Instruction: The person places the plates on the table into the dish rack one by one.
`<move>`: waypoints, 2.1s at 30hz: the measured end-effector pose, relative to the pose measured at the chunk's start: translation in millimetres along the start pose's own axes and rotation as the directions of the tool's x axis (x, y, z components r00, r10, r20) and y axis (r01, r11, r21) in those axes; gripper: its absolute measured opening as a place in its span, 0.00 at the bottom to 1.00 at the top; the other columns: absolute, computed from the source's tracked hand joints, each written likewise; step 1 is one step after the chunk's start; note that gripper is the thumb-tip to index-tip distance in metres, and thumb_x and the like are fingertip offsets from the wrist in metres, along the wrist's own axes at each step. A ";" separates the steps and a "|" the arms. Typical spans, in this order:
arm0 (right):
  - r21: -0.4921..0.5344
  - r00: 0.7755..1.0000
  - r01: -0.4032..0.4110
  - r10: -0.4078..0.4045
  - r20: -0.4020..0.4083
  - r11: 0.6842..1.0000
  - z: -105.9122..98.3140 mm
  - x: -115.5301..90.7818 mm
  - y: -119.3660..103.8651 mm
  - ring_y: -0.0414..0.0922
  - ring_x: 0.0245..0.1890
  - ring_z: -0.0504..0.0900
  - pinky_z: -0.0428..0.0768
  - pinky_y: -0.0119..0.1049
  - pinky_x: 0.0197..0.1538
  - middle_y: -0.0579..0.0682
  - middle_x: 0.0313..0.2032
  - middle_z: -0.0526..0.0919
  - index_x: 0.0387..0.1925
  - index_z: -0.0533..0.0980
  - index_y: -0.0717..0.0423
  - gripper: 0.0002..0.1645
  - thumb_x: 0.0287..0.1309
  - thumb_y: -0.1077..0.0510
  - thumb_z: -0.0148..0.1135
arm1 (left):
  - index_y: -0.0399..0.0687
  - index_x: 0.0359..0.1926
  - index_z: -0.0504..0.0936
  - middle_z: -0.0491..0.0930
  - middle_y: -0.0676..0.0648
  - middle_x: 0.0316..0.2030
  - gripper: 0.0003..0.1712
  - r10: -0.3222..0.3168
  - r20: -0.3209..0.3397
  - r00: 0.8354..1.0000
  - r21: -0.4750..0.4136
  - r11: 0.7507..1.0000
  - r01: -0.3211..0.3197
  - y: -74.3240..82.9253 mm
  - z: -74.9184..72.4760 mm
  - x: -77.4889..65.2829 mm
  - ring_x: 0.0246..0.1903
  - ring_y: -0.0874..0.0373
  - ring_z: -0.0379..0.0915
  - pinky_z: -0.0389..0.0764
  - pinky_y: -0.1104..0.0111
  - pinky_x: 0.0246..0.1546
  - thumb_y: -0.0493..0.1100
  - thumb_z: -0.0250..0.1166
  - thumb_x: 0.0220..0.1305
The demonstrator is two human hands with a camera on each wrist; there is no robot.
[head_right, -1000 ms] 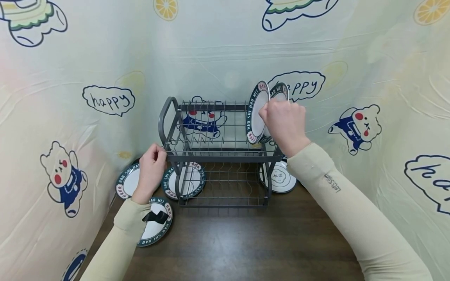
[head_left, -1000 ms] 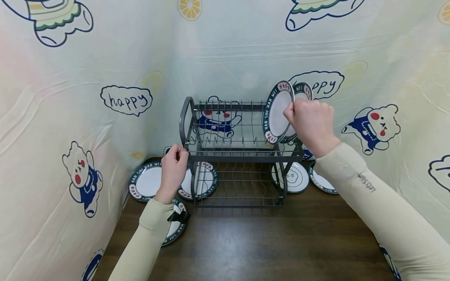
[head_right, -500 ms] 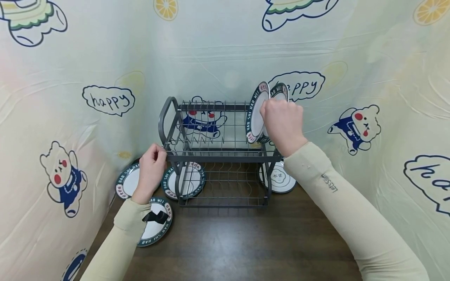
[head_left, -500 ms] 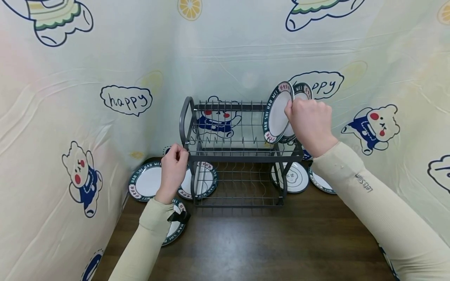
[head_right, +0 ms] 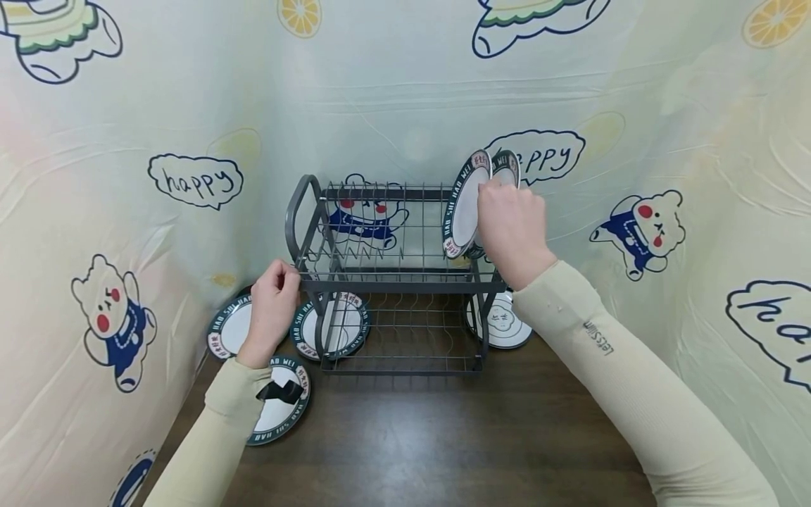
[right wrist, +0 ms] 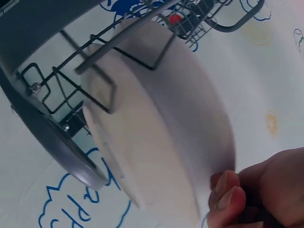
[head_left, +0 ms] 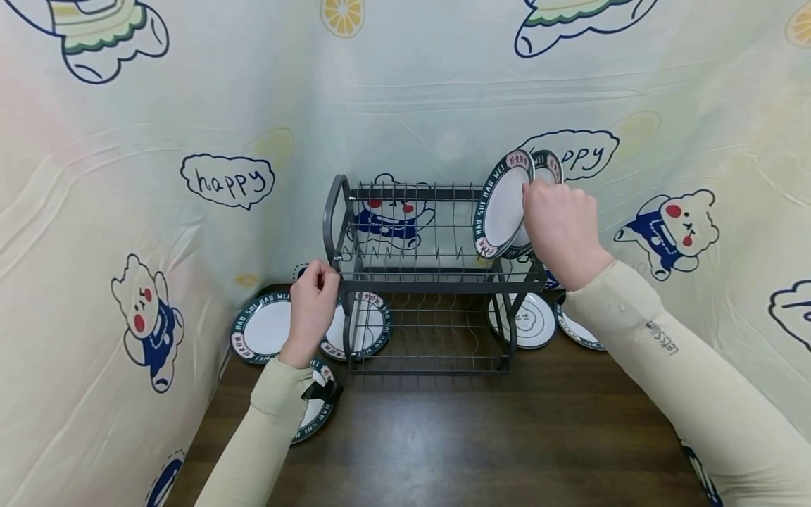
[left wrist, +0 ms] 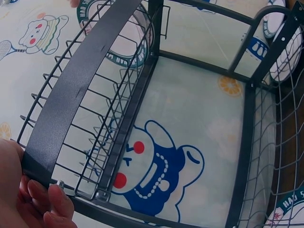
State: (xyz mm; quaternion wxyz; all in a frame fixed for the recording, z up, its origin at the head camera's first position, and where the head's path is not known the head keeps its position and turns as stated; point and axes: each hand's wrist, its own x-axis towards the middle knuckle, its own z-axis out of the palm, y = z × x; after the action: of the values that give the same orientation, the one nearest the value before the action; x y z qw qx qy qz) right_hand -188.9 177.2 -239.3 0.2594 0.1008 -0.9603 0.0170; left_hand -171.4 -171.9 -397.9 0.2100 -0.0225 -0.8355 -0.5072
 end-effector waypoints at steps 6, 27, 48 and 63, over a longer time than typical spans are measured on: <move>0.017 1.000 -0.008 0.008 0.025 1.000 -4.3 -0.9 -1.8 0.56 0.16 0.73 0.72 0.47 0.18 0.61 0.18 0.76 0.25 0.72 0.67 0.24 0.80 0.59 0.46 | 0.45 0.31 0.70 0.66 0.45 0.26 0.10 -0.007 -0.009 1.000 0.005 1.000 0.007 -1.4 -0.7 0.3 0.24 0.50 0.63 0.65 0.63 0.26 0.38 0.50 0.74; 0.057 0.997 -0.004 0.009 -0.080 0.998 -6.4 -5.9 9.9 0.57 0.15 0.73 0.69 0.48 0.18 0.58 0.16 0.74 0.26 0.71 0.63 0.21 0.76 0.55 0.56 | 0.45 0.31 0.70 0.67 0.45 0.25 0.11 0.002 -0.011 1.000 0.011 1.000 -0.001 1.2 0.2 -1.1 0.24 0.49 0.63 0.65 0.64 0.26 0.39 0.51 0.74; 0.237 0.950 0.116 -0.039 -0.309 0.964 7.5 -34.8 32.3 0.50 0.12 0.70 0.59 0.39 0.18 0.57 0.19 0.80 0.36 0.77 0.63 0.15 0.75 0.55 0.53 | 0.44 0.31 0.71 0.67 0.45 0.25 0.12 -0.012 -0.013 1.000 0.017 1.000 0.013 3.5 0.4 -1.1 0.24 0.49 0.64 0.65 0.64 0.25 0.39 0.50 0.75; 0.241 0.943 0.151 -0.067 -0.325 0.959 10.4 -63.8 40.0 0.51 0.14 0.76 0.65 0.39 0.17 0.58 0.21 0.83 0.31 0.76 0.63 0.15 0.72 0.57 0.50 | 0.44 0.31 0.71 0.68 0.45 0.25 0.11 -0.018 -0.012 1.000 0.015 1.000 0.018 4.4 0.7 -0.6 0.25 0.49 0.64 0.65 0.65 0.25 0.39 0.50 0.75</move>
State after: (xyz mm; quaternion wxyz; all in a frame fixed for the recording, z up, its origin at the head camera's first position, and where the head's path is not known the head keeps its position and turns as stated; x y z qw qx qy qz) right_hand -148.3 227.3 -279.5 0.3933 0.1840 -0.8890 0.1455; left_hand -170.0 -169.0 -394.8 0.2107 -0.0104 -0.8382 -0.5029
